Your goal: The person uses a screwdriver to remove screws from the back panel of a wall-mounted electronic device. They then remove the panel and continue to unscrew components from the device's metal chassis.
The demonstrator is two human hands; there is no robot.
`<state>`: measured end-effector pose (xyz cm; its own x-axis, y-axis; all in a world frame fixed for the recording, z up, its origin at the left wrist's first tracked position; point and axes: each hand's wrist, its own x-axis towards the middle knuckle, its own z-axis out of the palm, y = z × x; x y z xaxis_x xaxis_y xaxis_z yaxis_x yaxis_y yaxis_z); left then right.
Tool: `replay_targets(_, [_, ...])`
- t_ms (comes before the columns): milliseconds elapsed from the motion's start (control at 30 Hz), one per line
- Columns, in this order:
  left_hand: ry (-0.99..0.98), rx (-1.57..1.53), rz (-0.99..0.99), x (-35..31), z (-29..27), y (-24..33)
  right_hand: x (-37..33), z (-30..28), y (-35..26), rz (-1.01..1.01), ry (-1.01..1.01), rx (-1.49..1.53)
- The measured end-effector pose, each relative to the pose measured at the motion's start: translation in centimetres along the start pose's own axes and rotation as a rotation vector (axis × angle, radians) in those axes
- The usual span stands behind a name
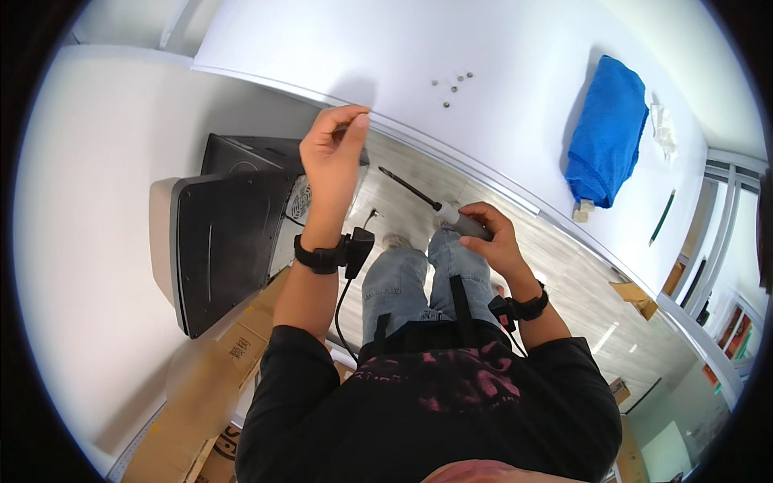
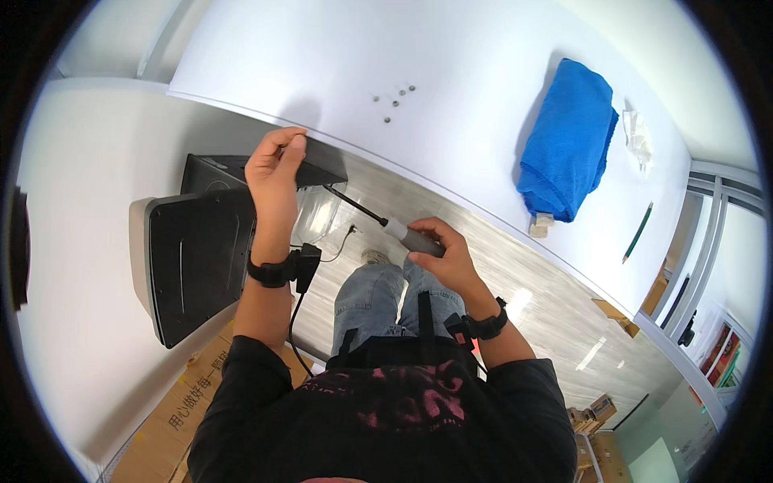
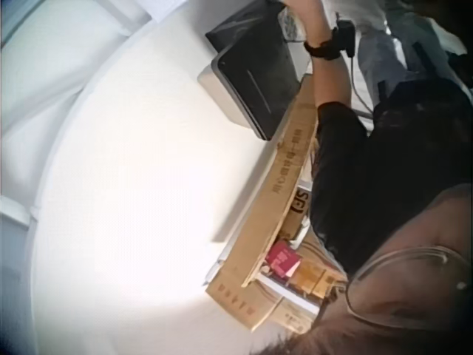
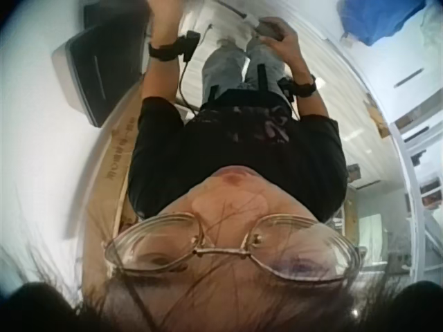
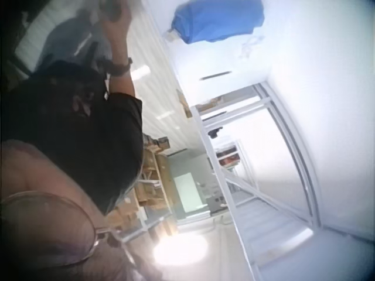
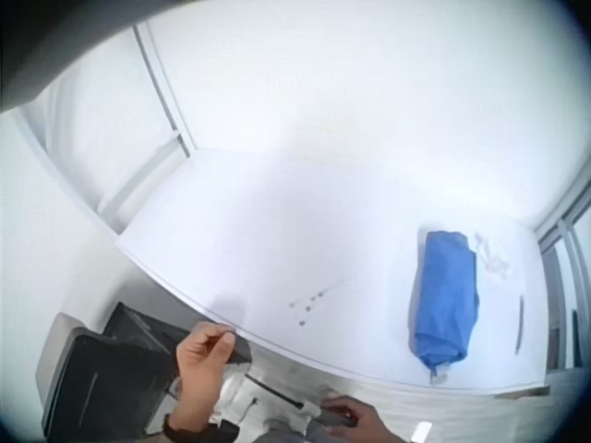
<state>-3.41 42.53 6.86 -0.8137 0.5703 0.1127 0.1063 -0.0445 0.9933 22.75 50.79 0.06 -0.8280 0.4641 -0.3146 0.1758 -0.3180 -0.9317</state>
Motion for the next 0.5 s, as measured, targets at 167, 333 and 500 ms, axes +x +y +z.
replay_targets(167, [-0.006, 0.394, 0.271, 1.2, 5.3, 0.5, -0.2, -2.1, 1.5, 0.120, 0.018, -0.054])
replay_targets(333, [-0.045, 0.607, 0.390, 1.5, 6.8, 0.0, 0.1, -3.0, 1.7, 0.154, 0.044, -0.098])
replay_targets(500, [-0.022, 0.672, 0.426, 1.6, 6.8, -0.6, 1.2, -3.1, 1.3, 0.117, 0.040, -0.120])
